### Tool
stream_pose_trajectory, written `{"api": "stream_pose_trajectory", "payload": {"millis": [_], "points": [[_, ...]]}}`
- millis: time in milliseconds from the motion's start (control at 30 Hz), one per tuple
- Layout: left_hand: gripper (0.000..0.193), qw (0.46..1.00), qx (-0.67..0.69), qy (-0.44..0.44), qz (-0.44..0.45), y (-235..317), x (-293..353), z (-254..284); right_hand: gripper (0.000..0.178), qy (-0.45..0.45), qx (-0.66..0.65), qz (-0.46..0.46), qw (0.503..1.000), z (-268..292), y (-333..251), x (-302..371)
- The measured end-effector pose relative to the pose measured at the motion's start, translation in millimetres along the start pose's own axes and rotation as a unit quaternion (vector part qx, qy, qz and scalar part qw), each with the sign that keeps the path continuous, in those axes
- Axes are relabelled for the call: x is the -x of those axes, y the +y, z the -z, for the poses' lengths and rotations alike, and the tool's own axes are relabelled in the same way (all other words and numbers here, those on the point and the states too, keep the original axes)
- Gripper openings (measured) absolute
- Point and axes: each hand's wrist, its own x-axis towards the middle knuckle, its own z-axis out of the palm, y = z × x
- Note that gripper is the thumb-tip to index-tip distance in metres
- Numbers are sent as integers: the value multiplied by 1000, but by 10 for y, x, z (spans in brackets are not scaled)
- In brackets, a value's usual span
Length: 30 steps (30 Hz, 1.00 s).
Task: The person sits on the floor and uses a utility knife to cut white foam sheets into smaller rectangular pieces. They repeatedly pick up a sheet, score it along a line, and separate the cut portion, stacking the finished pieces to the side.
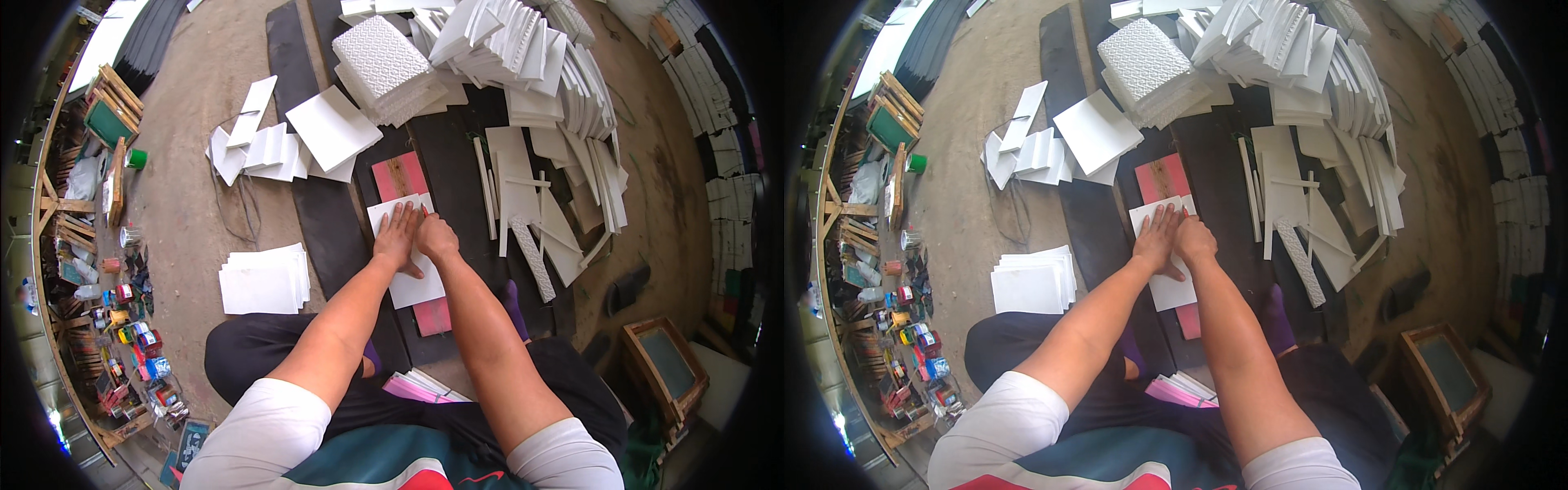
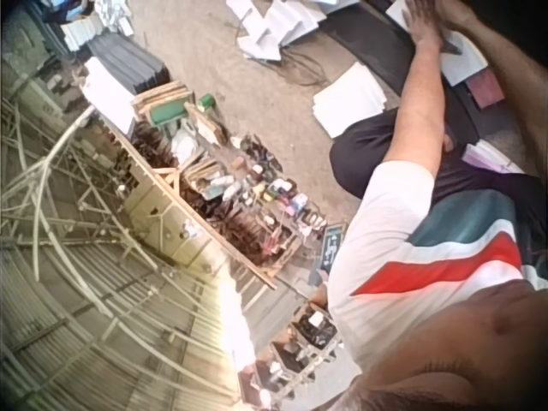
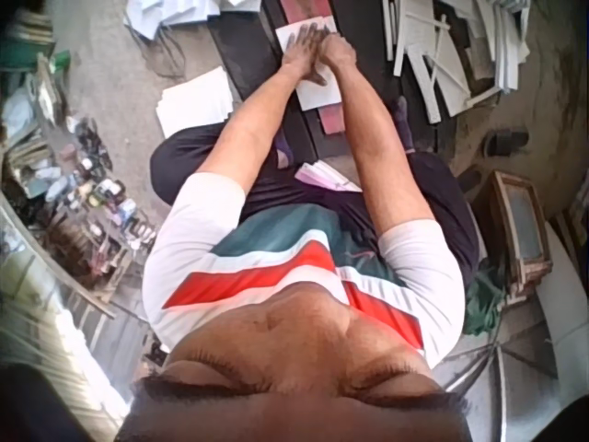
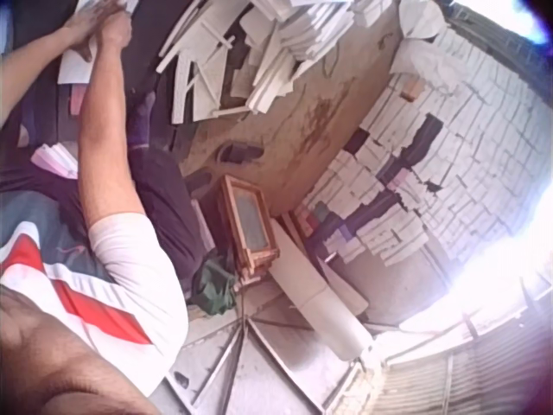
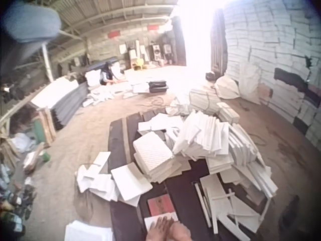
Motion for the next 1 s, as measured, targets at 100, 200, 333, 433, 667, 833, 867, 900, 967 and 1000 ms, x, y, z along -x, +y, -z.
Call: {"api": "stream_pose_trajectory", "payload": {"millis": [100,200,333,433,667,833,867,900,967,1000], "points": [[167,1000,6,5,5,33,8,12,45,-2,-5,-5,1000,-42,105,80],[166,1000,10,12,3,37,3,7,43,1,-3,-7,1000,-78,197,170],[166,1000,-3,7,8,49,11,25,42,-6,5,-14,1000,-145,307,330],[167,1000,-18,12,10,43,8,2,41,-14,10,-17,1000,-180,404,491],[168,1000,-19,19,5,60,33,6,40,-18,8,-43,999,-398,753,835],[169,1000,-26,12,10,77,46,32,36,-15,9,-36,999,-565,1020,1080],[169,1000,-27,12,11,76,39,28,36,-17,10,-36,999,-609,1085,1128],[169,999,-27,11,12,75,37,25,37,-19,11,-36,999,-659,1151,1173],[168,1000,-25,11,12,82,31,29,37,-19,6,-39,999,-721,1253,1245],[168,1000,-24,11,12,84,29,29,38,-17,-1,-42,999,-749,1296,1275]]}}
